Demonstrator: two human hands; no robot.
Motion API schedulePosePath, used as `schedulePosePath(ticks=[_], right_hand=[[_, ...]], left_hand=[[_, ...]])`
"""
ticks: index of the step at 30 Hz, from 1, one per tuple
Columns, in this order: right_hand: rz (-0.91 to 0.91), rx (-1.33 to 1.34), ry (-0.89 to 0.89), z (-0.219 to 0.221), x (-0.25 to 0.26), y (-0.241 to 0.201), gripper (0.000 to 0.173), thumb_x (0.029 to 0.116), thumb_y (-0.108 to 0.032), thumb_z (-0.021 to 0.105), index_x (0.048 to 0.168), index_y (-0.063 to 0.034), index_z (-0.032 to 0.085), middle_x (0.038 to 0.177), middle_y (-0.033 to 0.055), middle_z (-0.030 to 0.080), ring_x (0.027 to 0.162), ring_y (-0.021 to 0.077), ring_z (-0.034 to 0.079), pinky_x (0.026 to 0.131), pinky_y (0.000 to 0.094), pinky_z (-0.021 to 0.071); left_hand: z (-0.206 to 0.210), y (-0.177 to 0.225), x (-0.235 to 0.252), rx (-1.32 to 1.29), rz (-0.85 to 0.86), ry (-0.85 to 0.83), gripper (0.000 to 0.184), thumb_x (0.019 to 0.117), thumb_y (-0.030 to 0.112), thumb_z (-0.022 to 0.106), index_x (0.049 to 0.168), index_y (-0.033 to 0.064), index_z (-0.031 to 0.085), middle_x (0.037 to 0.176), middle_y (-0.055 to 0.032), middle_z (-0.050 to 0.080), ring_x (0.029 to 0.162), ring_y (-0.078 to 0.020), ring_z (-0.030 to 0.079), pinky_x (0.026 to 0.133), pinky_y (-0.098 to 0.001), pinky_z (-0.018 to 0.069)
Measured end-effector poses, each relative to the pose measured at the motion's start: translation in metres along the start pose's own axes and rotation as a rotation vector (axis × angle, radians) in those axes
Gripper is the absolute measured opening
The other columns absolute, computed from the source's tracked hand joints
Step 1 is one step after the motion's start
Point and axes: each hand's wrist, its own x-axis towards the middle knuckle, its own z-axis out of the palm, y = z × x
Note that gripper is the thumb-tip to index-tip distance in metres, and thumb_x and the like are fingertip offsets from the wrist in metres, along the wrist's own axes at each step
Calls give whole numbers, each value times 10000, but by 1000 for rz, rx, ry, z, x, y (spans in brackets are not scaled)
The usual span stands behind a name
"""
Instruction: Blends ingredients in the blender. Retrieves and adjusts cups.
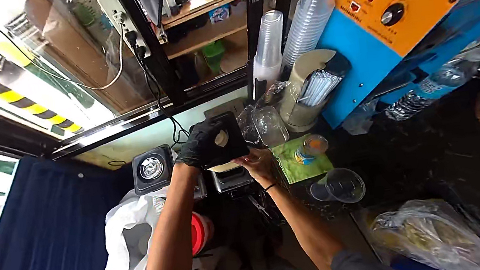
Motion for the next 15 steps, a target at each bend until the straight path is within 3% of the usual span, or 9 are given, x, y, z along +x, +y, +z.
schedulePosePath(ticks=[2, 7, 10, 13, 15], right_hand=[[-14, -29, 2, 4, -2, 9, 334, 677, -296, 921, 764, -37, 729, 660, -9, 686, 590, 21, 621, 618, 256, 553], [11, -41, -22, 12, -8, 10, 392, 682, -397, 921, 741, -71, 710, 635, -38, 663, 556, 4, 591, 577, 237, 536], [39, -9, -37, 9, -14, 4, 335, 720, -321, 915, 768, -63, 707, 660, -23, 671, 560, 9, 585, 558, 229, 523], [103, 27, -71, 0, -20, 2, 289, 771, -257, 899, 920, -62, 748, 780, 4, 723, 649, 38, 646, 620, 247, 575], [128, 7, -66, -1, -22, 5, 271, 773, -247, 897, 894, -65, 736, 769, 10, 711, 629, 51, 625, 600, 252, 558]], left_hand=[[4, -1, -1, -17, 29, 3, 650, 779, 361, 846, 1350, 120, 648, 1396, -119, 631, 1302, -309, 575, 1060, -547, 429], [20, -35, -7, -89, 19, 34, 624, 742, 317, 880, 1285, 85, 680, 1294, -162, 663, 1236, -333, 598, 1063, -549, 437], [18, -36, -2, -90, 9, -9, 628, 716, 369, 887, 1260, 116, 701, 1270, -144, 679, 1211, -325, 613, 1051, -555, 448], [21, -30, 8, -53, -11, -56, 646, 687, 399, 894, 1260, 169, 702, 1240, -123, 687, 1186, -319, 614, 1035, -553, 451], [22, -27, 13, -36, -30, -86, 632, 683, 399, 895, 1250, 194, 703, 1230, -111, 688, 1184, -307, 615, 1024, -541, 463]])
